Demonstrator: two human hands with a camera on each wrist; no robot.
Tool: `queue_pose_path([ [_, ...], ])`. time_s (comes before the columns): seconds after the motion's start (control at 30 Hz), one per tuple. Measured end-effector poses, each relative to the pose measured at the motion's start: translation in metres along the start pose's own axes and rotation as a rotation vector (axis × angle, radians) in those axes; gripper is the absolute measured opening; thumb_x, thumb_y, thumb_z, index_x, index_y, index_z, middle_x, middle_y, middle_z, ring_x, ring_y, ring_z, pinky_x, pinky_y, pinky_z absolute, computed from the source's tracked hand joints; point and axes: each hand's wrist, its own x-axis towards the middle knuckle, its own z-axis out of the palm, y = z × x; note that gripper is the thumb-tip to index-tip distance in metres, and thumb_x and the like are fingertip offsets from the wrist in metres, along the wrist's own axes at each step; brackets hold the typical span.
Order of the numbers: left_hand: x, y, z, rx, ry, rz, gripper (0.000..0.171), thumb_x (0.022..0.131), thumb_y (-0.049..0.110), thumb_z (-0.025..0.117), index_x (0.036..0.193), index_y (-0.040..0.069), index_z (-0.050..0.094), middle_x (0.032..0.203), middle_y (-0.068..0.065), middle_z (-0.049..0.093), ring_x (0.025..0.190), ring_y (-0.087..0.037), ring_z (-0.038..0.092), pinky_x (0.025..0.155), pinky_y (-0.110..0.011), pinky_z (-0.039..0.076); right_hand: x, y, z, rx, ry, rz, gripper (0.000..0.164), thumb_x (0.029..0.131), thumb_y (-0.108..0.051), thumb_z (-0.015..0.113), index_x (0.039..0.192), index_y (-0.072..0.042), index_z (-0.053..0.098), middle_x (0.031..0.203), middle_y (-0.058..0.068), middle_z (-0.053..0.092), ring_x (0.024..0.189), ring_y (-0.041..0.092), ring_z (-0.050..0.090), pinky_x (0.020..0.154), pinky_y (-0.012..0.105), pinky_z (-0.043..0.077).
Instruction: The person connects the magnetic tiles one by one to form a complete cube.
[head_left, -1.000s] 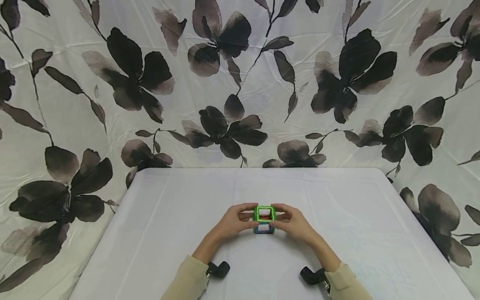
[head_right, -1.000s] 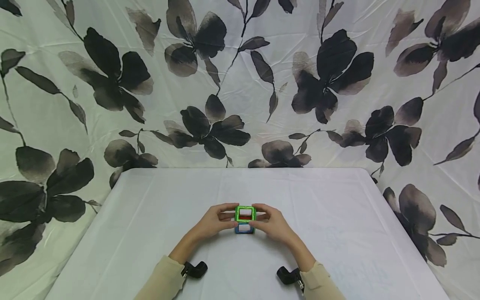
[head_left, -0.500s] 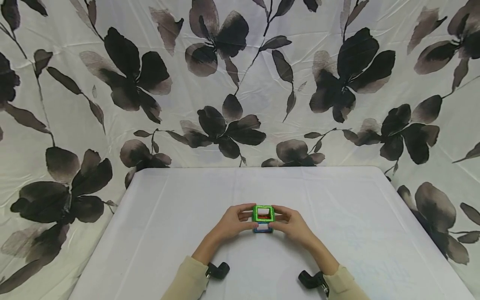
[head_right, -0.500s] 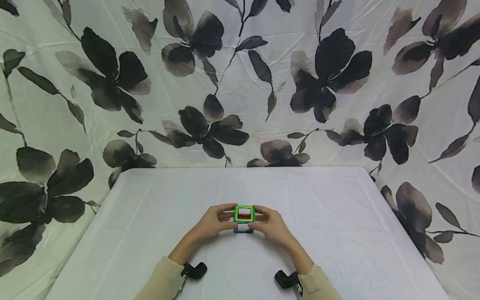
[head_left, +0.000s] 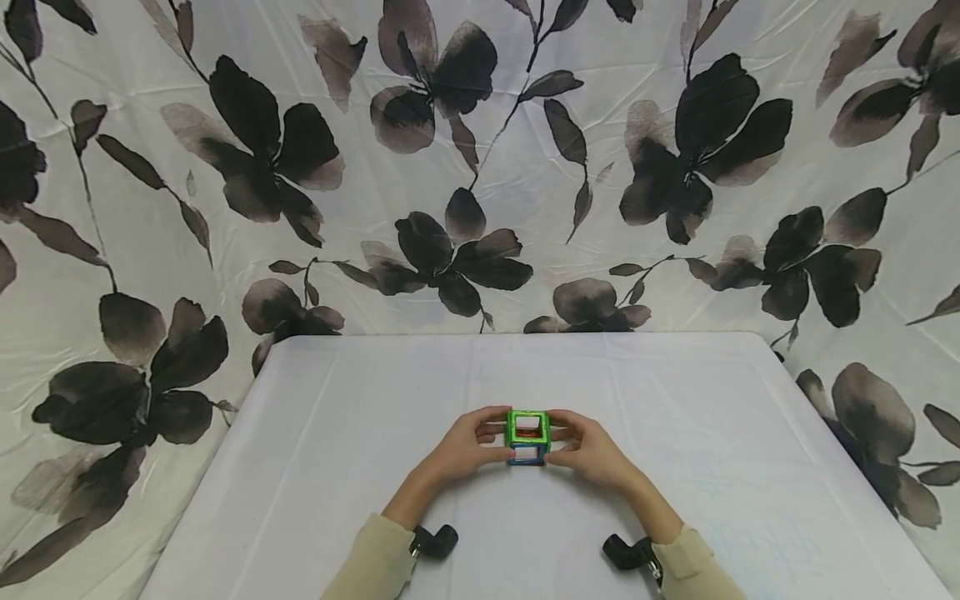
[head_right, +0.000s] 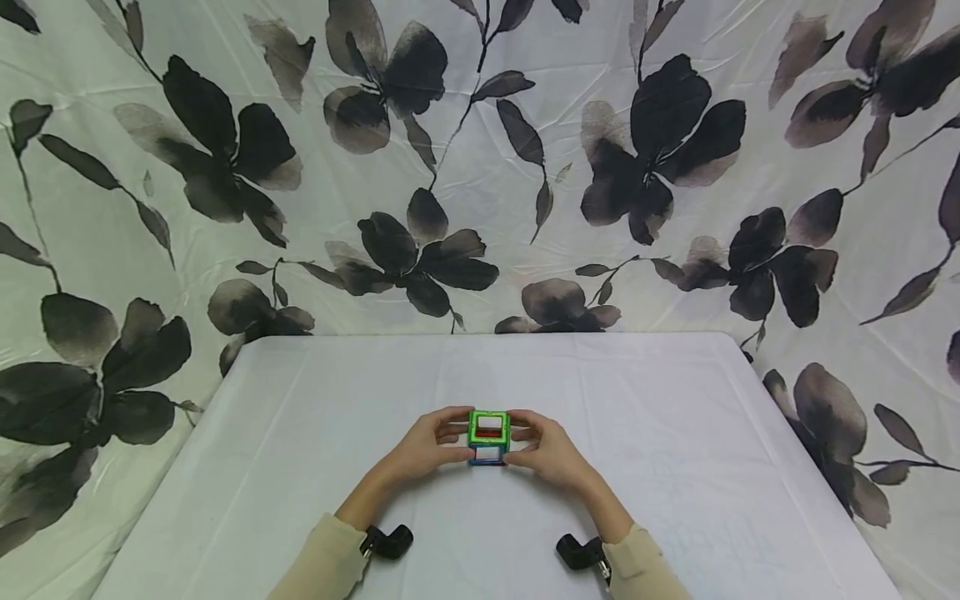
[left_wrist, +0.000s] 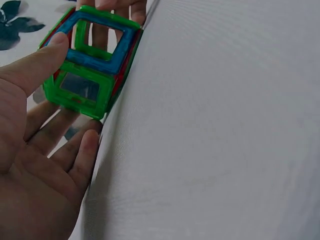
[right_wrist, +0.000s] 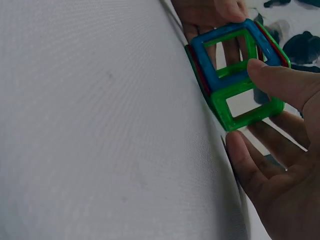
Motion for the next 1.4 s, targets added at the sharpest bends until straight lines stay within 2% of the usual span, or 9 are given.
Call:
queue_pose_path([
  [0.17,0.001,-0.002,-0.002,-0.018,-0.007,0.019,0.065,0.081,0.012,0.080,0.138,0.003,0.050,0.135,-0.013,0.055,0.117,-0.026,0.058,0.095,-0.035,0.046,-0.003,-0.013,0.001,-0.029,0.008,-0.025,0.058,0.084,0.006,0.071,0.135,0.011,0.045,0.133,0.029,0.050,0.108,0.041,0.059,0.081,0.031,0.051],
  [0.43,0.000,-0.001,-0.002,-0.018,-0.004,0.013,0.067,0.081,0.010,0.080,0.140,0.000,0.048,0.137,-0.015,0.053,0.118,-0.029,0.057,0.097,-0.039,0.045,0.003,0.016,0.006,-0.026,0.044,-0.030,0.063,0.084,0.002,0.073,0.140,0.004,0.045,0.136,0.023,0.050,0.104,0.032,0.062,0.078,0.028,0.052],
  [0.6,0.001,-0.002,0.000,-0.023,-0.007,0.010,0.068,0.081,0.008,0.080,0.141,0.001,0.047,0.138,-0.015,0.052,0.119,-0.029,0.056,0.097,-0.039,0.045,0.001,0.022,0.007,-0.027,0.077,-0.088,0.068,0.082,-0.001,0.076,0.141,0.000,0.043,0.137,0.024,0.048,0.104,0.033,0.062,0.077,0.031,0.054],
  [0.77,0.000,-0.003,0.000,0.011,-0.009,-0.003,0.069,0.081,0.011,0.081,0.140,0.004,0.048,0.138,-0.012,0.053,0.119,-0.025,0.057,0.096,-0.033,0.045,-0.003,0.018,0.007,-0.065,0.089,-0.193,0.045,0.086,-0.005,0.074,0.127,-0.006,0.056,0.140,0.022,0.046,0.104,0.035,0.064,0.078,0.033,0.054],
  [0.87,0.001,-0.005,0.000,0.032,-0.005,-0.008,0.068,0.081,0.013,0.080,0.141,0.004,0.048,0.138,-0.011,0.053,0.119,-0.023,0.057,0.096,-0.032,0.045,-0.003,0.014,0.006,-0.143,0.077,-0.243,0.030,0.090,-0.008,0.070,0.119,-0.008,0.062,0.140,0.022,0.046,0.103,0.033,0.065,0.079,0.032,0.054],
  [0.93,0.000,-0.005,0.000,0.043,0.000,-0.015,0.068,0.081,0.013,0.080,0.141,0.005,0.048,0.138,-0.010,0.053,0.119,-0.022,0.057,0.095,-0.031,0.045,-0.002,0.012,0.004,-0.186,0.060,-0.255,0.028,0.092,-0.009,0.068,0.119,-0.007,0.062,0.140,0.022,0.046,0.102,0.032,0.065,0.079,0.031,0.054],
  [1.17,0.001,-0.005,0.000,0.054,-0.002,-0.033,0.068,0.081,0.015,0.081,0.141,0.008,0.048,0.137,-0.006,0.054,0.119,-0.019,0.057,0.096,-0.031,0.044,0.002,0.004,0.001,-0.169,0.016,-0.219,0.028,0.092,-0.009,0.068,0.118,-0.002,0.062,0.137,0.024,0.047,0.098,0.035,0.066,0.080,0.034,0.054],
  [1.3,0.002,-0.006,0.000,0.055,-0.006,-0.030,0.068,0.081,0.017,0.081,0.141,0.008,0.048,0.138,-0.006,0.053,0.119,-0.018,0.057,0.096,-0.030,0.044,0.003,-0.002,0.002,-0.272,-0.035,-0.196,0.019,0.094,-0.012,0.065,0.112,-0.010,0.064,0.142,0.026,0.040,0.101,0.033,0.064,0.081,0.034,0.053],
  [1.4,0.002,-0.005,0.000,0.062,-0.007,-0.020,0.069,0.081,0.017,0.081,0.141,0.008,0.048,0.138,-0.007,0.053,0.119,-0.019,0.057,0.096,-0.032,0.045,0.006,-0.010,0.003,-0.369,-0.065,-0.163,0.012,0.095,-0.014,0.064,0.107,-0.015,0.062,0.146,0.027,0.033,0.112,0.035,0.058,0.084,0.038,0.053],
])
